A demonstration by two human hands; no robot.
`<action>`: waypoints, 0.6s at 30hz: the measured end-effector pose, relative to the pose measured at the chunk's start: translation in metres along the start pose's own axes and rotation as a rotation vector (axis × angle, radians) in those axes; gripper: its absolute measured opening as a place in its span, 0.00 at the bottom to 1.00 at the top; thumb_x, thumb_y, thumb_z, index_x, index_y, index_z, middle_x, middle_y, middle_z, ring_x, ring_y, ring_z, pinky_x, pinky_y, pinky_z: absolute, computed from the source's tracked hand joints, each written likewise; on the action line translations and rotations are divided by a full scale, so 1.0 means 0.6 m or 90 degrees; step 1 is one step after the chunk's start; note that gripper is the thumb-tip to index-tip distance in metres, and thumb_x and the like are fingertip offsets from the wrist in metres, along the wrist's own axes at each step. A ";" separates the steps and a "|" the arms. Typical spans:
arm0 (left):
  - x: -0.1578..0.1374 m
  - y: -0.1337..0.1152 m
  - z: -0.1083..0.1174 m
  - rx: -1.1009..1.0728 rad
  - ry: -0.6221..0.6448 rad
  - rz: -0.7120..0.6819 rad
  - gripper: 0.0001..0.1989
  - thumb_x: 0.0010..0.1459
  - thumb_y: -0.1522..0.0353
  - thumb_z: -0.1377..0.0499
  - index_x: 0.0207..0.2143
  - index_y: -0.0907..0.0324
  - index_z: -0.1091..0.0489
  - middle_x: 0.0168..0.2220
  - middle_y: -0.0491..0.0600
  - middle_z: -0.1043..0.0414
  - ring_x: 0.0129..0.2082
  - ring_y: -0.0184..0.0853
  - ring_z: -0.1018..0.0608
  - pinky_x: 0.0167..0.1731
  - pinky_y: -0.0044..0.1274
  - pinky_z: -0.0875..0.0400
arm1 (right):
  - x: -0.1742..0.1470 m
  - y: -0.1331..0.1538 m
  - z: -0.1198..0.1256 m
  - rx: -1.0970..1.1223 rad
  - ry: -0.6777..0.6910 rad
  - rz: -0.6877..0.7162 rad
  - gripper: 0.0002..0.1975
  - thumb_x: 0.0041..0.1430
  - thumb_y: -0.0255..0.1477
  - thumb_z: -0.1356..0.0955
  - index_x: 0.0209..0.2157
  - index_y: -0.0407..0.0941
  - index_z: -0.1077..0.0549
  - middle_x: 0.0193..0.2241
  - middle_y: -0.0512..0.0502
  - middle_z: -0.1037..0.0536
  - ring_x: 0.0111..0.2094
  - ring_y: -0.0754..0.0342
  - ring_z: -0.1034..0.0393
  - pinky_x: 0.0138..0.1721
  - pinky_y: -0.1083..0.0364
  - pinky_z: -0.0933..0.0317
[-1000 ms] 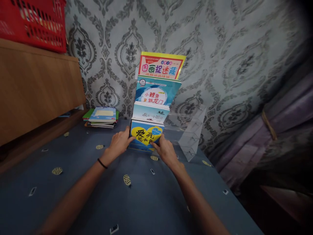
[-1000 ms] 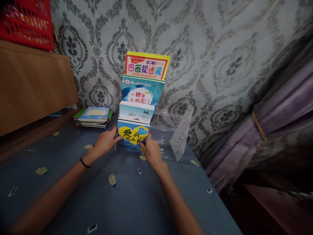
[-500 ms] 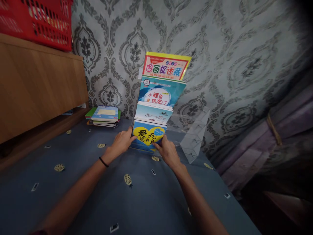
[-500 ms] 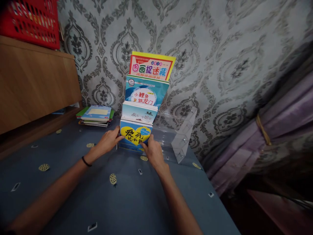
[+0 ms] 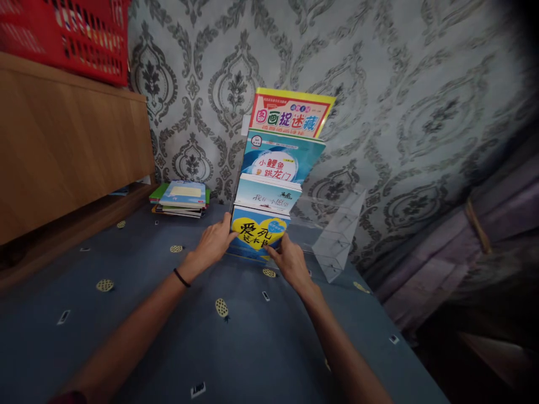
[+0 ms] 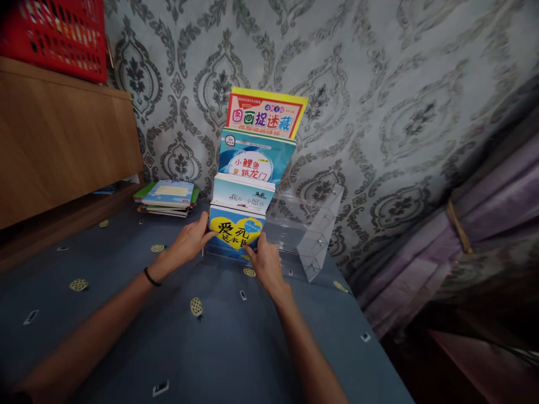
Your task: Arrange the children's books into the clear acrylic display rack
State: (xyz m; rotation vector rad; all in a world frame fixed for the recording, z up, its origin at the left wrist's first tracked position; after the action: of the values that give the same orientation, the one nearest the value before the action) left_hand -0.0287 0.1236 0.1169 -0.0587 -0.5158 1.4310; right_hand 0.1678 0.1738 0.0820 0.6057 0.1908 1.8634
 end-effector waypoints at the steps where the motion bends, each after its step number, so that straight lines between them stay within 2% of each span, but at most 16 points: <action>1: -0.001 -0.002 0.000 -0.002 0.000 -0.003 0.13 0.69 0.66 0.46 0.52 0.61 0.43 0.46 0.59 0.23 0.47 0.46 0.20 0.40 0.29 0.29 | 0.000 0.000 0.000 0.001 0.002 -0.003 0.12 0.61 0.34 0.31 0.42 0.45 0.35 0.31 0.43 0.18 0.33 0.45 0.23 0.31 0.55 0.41; 12: -0.006 -0.003 -0.004 0.054 0.002 0.021 0.12 0.69 0.65 0.46 0.51 0.61 0.42 0.47 0.60 0.24 0.46 0.47 0.20 0.40 0.31 0.27 | 0.000 0.004 0.005 -0.011 0.001 -0.010 0.11 0.61 0.33 0.31 0.41 0.45 0.35 0.32 0.42 0.18 0.33 0.46 0.23 0.32 0.54 0.41; 18: -0.008 -0.009 0.004 0.043 -0.013 0.014 0.08 0.69 0.68 0.46 0.48 0.59 0.40 0.48 0.58 0.25 0.47 0.45 0.21 0.42 0.30 0.27 | 0.000 0.003 0.010 -0.018 -0.010 -0.027 0.10 0.60 0.32 0.30 0.41 0.44 0.34 0.31 0.43 0.18 0.33 0.46 0.24 0.30 0.55 0.43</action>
State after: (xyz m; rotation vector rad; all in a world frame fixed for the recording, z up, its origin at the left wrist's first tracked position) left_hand -0.0248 0.1176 0.1193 0.0032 -0.4847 1.4712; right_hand 0.1695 0.1721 0.0877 0.5925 0.1653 1.8173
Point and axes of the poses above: each hand's wrist, its own x-axis towards the middle knuckle, its own z-axis out of the back of the hand, y = z × x, the point moved 10 cm from there along x, towards the middle knuckle
